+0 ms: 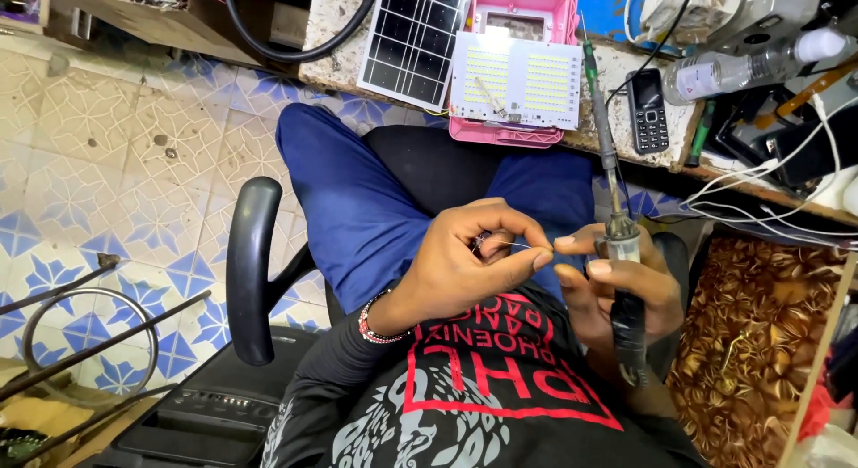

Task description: The person sits cross-legged and uses a soldering iron to attach wires to a small electronic component. They then solder the wires to an LED panel and a solar panel, handling the components and solder wire throughout.

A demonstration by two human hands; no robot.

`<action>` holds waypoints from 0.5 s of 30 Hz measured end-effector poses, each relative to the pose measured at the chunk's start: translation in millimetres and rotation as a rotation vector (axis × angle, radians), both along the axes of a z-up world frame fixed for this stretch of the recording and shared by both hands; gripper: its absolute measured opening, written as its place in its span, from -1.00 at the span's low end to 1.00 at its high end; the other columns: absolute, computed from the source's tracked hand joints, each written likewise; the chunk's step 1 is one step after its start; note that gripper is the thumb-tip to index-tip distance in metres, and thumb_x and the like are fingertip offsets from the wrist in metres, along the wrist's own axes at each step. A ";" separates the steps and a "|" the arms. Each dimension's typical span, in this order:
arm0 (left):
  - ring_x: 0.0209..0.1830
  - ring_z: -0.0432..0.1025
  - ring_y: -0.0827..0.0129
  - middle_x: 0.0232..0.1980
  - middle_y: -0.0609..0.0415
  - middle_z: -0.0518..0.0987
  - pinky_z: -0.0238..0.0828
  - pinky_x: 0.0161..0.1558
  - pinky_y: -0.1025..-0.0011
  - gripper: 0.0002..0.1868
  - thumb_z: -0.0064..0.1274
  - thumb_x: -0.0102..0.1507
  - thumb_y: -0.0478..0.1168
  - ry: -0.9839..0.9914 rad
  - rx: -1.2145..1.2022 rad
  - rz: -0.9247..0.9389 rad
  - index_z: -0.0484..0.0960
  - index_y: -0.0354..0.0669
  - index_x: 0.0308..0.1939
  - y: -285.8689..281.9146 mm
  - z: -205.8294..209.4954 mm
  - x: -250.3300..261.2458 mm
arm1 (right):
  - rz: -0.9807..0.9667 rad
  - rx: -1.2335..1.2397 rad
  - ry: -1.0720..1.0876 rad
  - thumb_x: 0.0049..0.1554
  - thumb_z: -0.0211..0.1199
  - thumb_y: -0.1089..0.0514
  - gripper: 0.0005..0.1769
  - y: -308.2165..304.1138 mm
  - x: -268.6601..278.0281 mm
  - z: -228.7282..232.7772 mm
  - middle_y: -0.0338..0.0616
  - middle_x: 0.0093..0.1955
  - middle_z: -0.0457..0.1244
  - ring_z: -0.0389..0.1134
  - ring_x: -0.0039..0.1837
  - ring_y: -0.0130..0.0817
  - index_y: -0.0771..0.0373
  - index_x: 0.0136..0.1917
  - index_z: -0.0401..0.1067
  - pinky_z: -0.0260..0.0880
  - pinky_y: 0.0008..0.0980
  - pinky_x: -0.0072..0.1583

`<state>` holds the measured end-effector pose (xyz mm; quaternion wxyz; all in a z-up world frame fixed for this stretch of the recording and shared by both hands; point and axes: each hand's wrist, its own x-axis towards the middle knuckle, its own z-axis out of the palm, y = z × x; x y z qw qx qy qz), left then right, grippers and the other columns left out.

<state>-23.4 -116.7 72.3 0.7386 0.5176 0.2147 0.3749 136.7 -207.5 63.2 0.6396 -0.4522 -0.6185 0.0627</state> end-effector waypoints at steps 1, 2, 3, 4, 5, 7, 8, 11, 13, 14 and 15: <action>-0.48 0.27 0.78 -0.50 0.31 0.20 0.28 -0.37 0.72 -0.85 0.33 0.17 -0.32 0.002 0.018 0.015 0.74 -0.21 -0.19 1.0 -0.8 0.5 | 0.014 0.001 0.016 0.00 0.48 0.47 -0.67 1.0 1.5 -5.1 0.36 -0.16 0.34 0.47 -0.12 0.16 0.45 -0.15 0.29 0.55 -0.09 -0.10; -0.48 0.27 0.78 -0.50 0.31 0.20 0.28 -0.37 0.72 -0.85 0.33 0.17 -0.32 0.004 0.015 0.021 0.74 -0.21 -0.19 2.0 -2.4 0.4 | 0.020 -0.002 0.019 0.00 0.48 0.47 -0.67 3.2 1.5 -7.6 0.36 -0.16 0.34 0.47 -0.12 0.16 0.45 -0.15 0.29 0.55 -0.09 -0.10; -0.50 0.29 0.76 -0.49 0.31 0.23 0.29 -0.36 0.70 -0.84 0.33 0.18 -0.30 0.022 0.035 0.012 0.74 -0.17 -0.17 2.4 -4.0 -0.1 | 0.006 0.021 0.031 -0.02 0.48 0.49 -0.67 4.8 1.0 -10.0 0.34 -0.21 0.33 0.45 -0.18 0.13 0.43 -0.20 0.30 0.53 -0.10 -0.14; -0.51 0.30 0.74 -0.48 0.30 0.25 0.30 -0.36 0.68 -0.83 0.33 0.18 -0.28 0.040 0.054 0.002 0.74 -0.14 -0.16 2.9 -5.5 -0.4 | -0.009 0.044 0.043 -0.04 0.48 0.51 -0.67 6.4 0.7 -12.4 0.32 -0.27 0.32 0.43 -0.23 0.09 0.42 -0.26 0.30 0.51 -0.12 -0.18; -0.51 0.30 0.74 -0.48 0.30 0.25 0.30 -0.36 0.68 -0.83 0.33 0.18 -0.28 0.043 0.052 0.005 0.74 -0.14 -0.16 6.6 0.4 -1.7 | -0.006 0.042 0.045 -0.04 0.48 0.51 -0.67 3.0 -3.6 -4.0 0.32 -0.27 0.32 0.43 -0.23 0.09 0.42 -0.26 0.30 0.51 -0.12 -0.18; -0.43 0.20 0.71 -0.45 0.34 0.35 0.18 -0.29 0.65 -0.95 0.25 0.28 -0.17 0.251 0.146 -0.063 0.72 0.01 -0.22 15.0 13.0 -3.0 | -0.120 -0.216 0.004 0.30 0.19 0.34 -0.77 -2.7 -11.1 13.7 0.08 -0.06 0.27 0.41 0.00 -0.16 0.12 0.07 0.18 0.47 -0.32 0.04; -0.43 0.20 0.71 -0.45 0.34 0.35 0.18 -0.29 0.65 -0.95 0.25 0.28 -0.17 0.250 0.148 -0.060 0.72 0.01 -0.22 34.1 12.9 2.7 | -0.118 -0.214 0.003 0.30 0.19 0.34 -0.77 -1.2 -4.3 8.6 0.08 -0.06 0.27 0.41 0.00 -0.16 0.12 0.07 0.18 0.47 -0.32 0.04; -0.23 0.51 0.62 -0.19 0.24 0.72 0.41 -0.20 0.60 -0.77 0.11 0.30 0.01 0.360 0.256 0.072 0.73 0.00 -0.16 109.7 -14.7 37.2 | -0.134 -0.026 0.045 0.25 0.27 0.28 -0.72 -2.0 17.1 -4.0 0.00 -0.03 0.32 0.37 -0.01 -0.26 0.07 0.11 0.22 0.43 -0.41 0.02; 0.03 0.63 0.34 -0.03 0.22 0.76 0.52 -0.05 0.33 -0.64 0.08 0.25 0.19 0.640 0.591 0.277 0.72 0.06 -0.14 195.5 -51.8 72.6 | 0.003 0.086 0.098 0.09 0.25 0.48 -0.56 -6.3 35.4 -8.4 0.48 0.10 0.26 0.13 -0.42 -0.56 0.23 0.18 0.23 0.07 -0.62 -0.29; 0.03 0.63 0.34 -0.03 0.22 0.76 0.52 -0.05 0.33 -0.64 0.08 0.25 0.19 0.637 0.600 0.282 0.72 0.06 -0.14 225.0 -98.8 89.6 | 0.004 0.096 0.096 0.09 0.25 0.48 -0.56 -13.6 43.6 7.7 0.48 0.10 0.26 0.13 -0.42 -0.56 0.23 0.18 0.23 0.07 -0.62 -0.29; -0.36 0.27 0.46 -0.38 0.31 0.46 0.18 -0.36 0.42 -0.74 0.16 0.31 0.07 0.657 0.689 0.290 0.58 0.09 -0.36 261.8 -134.2 113.2 | 0.476 -0.161 0.765 0.08 0.05 0.53 -0.53 -20.3 52.1 24.4 0.21 -0.11 0.03 -0.01 -0.41 -0.51 0.50 0.28 0.25 -0.05 -0.59 -0.33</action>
